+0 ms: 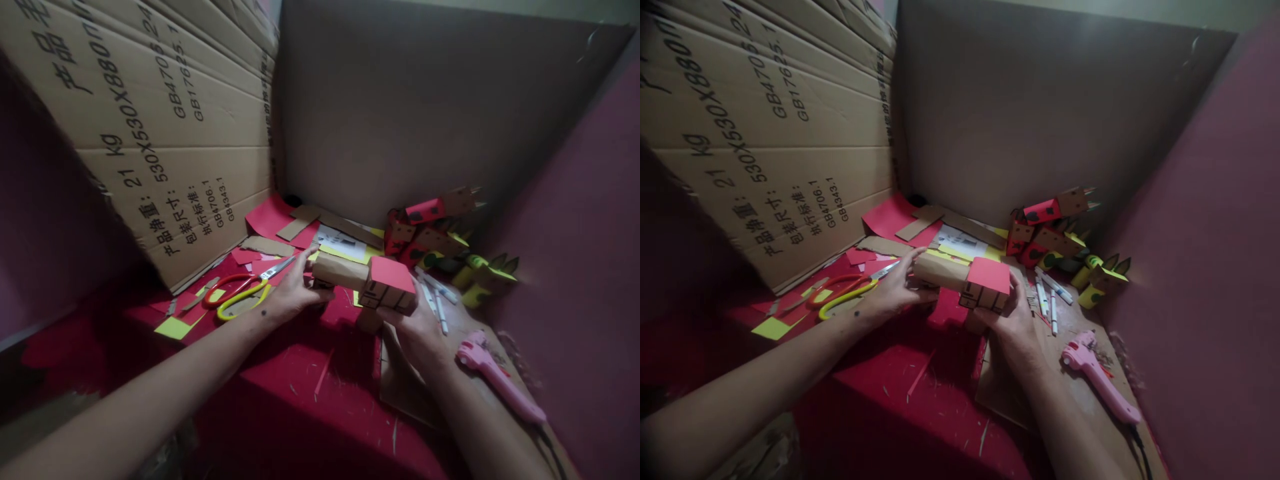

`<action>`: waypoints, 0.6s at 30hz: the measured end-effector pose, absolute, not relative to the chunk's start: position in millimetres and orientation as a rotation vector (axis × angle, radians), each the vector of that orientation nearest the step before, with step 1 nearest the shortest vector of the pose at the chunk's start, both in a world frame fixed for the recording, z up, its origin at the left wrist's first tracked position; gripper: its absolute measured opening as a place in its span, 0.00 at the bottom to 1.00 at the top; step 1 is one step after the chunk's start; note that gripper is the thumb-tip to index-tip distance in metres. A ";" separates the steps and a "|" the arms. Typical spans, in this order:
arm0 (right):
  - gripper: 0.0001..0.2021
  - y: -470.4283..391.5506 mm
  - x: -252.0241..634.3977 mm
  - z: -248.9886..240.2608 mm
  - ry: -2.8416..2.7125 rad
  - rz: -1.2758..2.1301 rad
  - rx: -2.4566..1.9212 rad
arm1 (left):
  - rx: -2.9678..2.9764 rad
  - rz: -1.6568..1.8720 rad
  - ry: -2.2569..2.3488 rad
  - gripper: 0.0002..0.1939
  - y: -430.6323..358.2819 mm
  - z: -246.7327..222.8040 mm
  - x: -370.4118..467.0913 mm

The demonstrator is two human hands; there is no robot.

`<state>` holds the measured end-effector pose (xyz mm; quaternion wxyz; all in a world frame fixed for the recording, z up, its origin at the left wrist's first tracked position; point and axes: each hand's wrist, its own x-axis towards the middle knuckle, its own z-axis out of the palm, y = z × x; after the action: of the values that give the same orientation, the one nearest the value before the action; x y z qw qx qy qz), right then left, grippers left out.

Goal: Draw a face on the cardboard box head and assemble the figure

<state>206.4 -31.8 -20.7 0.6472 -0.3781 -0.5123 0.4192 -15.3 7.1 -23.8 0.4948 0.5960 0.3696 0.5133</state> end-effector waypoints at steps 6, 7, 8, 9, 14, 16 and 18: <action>0.44 -34.2 211.0 -27.7 -1.249 0.990 -0.908 | 1.947 1.481 1.014 0.52 3.7 -32.2 -20.1; 0.45 -35.1 212.2 -28.8 -1.253 0.988 -0.917 | 1.980 1.485 1.003 0.51 3.6 -33.6 -21.2; 0.46 -36.3 213.6 -29.8 -1.256 0.985 -0.918 | 1.993 1.492 0.982 0.50 4.0 -34.7 -22.5; 0.46 -37.9 215.3 -30.7 -1.260 0.981 -0.911 | 1.986 1.504 0.946 0.47 5.0 -35.4 -24.1; 0.38 -47.6 227.8 -30.6 -1.178 0.962 -0.842 | 1.569 1.793 0.846 0.28 17.0 -34.2 -30.8; 0.31 -47.8 233.4 -29.4 -1.119 0.873 -0.807 | 1.316 1.891 0.903 0.22 22.1 -31.9 -31.0; 0.27 -44.6 238.5 -29.8 -1.104 0.694 -0.750 | 1.139 1.923 0.947 0.18 26.1 -29.2 -30.8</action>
<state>238.5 -44.6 -29.8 0.7302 -0.3408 -0.5015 0.3150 -30.8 26.1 -29.2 0.3496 0.4397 0.3657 0.7421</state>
